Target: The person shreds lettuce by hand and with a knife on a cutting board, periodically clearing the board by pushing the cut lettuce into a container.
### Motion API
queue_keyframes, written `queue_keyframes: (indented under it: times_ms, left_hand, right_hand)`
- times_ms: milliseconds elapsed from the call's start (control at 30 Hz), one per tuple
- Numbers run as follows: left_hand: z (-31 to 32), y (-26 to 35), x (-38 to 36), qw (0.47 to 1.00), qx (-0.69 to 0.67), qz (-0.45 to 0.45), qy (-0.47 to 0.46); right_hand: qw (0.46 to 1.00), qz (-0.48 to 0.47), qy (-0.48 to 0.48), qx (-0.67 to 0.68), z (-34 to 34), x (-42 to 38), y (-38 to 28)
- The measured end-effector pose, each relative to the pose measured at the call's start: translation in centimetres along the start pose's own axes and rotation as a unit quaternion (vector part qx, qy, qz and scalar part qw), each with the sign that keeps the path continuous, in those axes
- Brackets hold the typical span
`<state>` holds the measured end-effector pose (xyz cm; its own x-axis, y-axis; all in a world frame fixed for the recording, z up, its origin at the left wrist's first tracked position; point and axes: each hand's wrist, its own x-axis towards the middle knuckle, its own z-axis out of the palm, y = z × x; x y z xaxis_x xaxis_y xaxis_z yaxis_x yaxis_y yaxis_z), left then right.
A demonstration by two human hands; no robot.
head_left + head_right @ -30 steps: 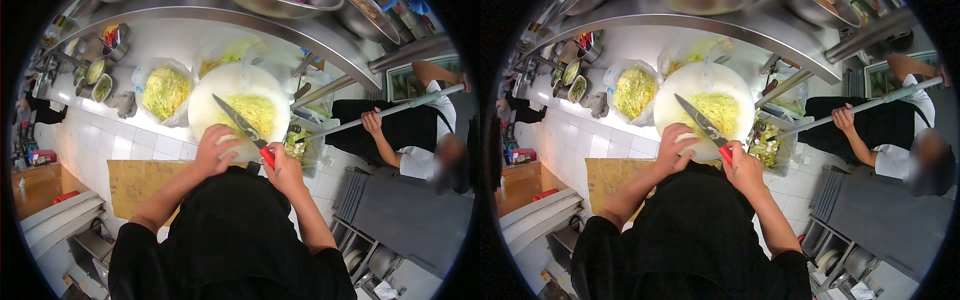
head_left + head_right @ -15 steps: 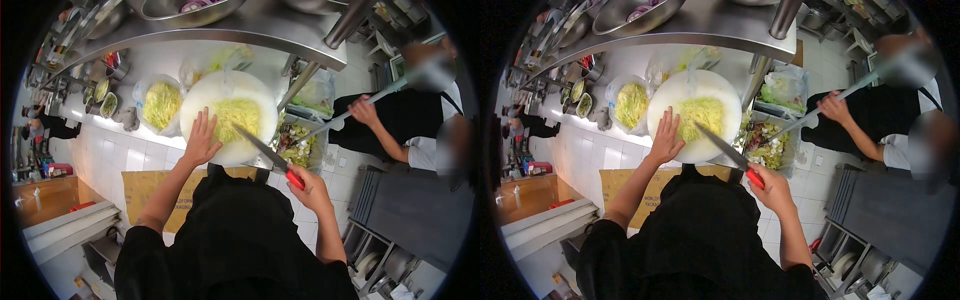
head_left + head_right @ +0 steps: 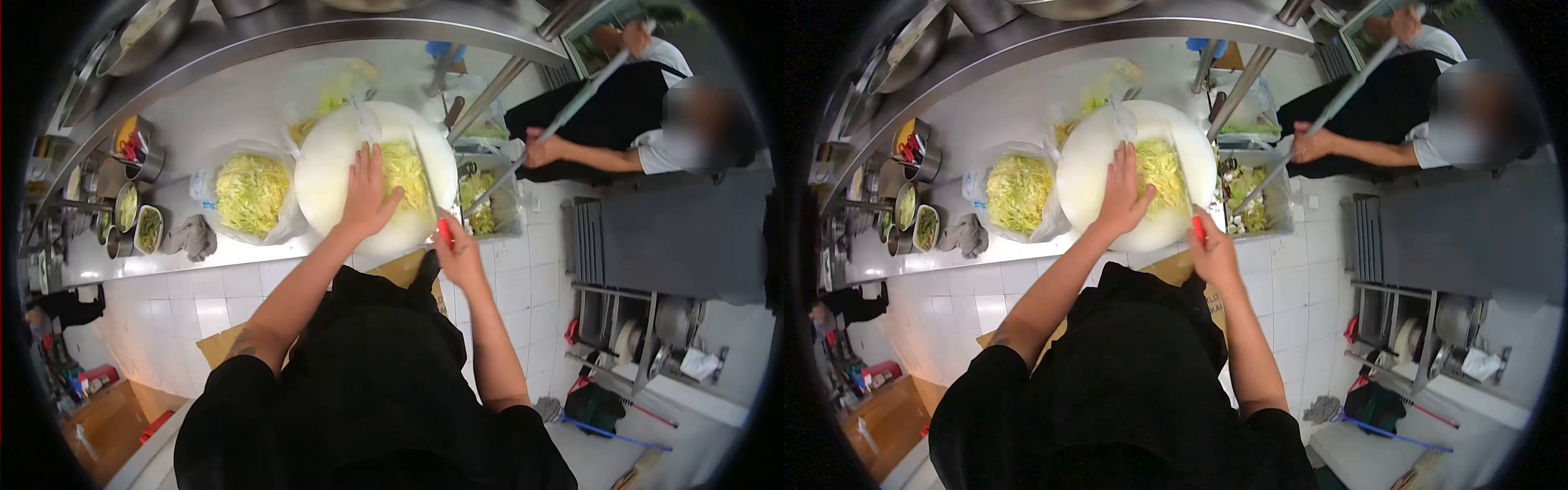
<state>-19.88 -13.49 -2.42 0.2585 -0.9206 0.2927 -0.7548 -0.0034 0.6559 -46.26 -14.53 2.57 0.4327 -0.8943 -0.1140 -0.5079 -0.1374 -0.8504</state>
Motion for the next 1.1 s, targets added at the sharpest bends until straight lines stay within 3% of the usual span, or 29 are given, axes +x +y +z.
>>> queue_keyframes:
  times_ms: [33,133,267,333,467,633,833,900,1100]
  left_hand:
    - [-0.9,-0.3,0.3,1.0,-0.029,0.0,-0.006]
    - [-2.9,-0.9,2.0,0.996,-0.054,0.063,-0.03]
    - [-2.6,-0.8,5.5,0.982,-0.024,0.162,-0.093]
    - [-1.7,-1.4,7.1,0.981,0.005,0.134,-0.138]
    - [-1.8,-1.9,6.9,0.973,-0.015,0.122,-0.194]
    - [-1.0,2.6,1.8,0.993,0.042,0.08,-0.082]
    - [3.6,5.4,0.3,0.991,-0.055,-0.01,0.117]
    - [4.0,6.0,0.4,0.984,-0.088,-0.023,0.151]
    - [3.3,8.3,1.0,0.968,-0.135,-0.006,0.209]
  right_hand:
    - [0.984,0.111,-0.04,0.137,-1.7,-1.2,-2.1]
    - [0.946,0.171,-0.058,0.271,-4.1,-4.4,-1.0]
    - [0.912,0.208,-0.059,0.349,-2.4,-7.3,1.8]
    - [0.895,0.214,-0.053,0.388,-0.1,-7.8,1.6]
    - [0.925,0.214,-0.048,0.311,3.7,-7.1,0.5]
    - [0.978,0.13,0.012,0.163,9.6,-5.8,0.9]
    - [0.977,0.098,-0.049,0.183,9.0,-4.3,0.0]
    - [0.95,0.138,-0.104,0.261,7.1,-4.2,-2.4]
    - [0.967,0.071,-0.063,0.237,5.1,-5.8,-3.6]
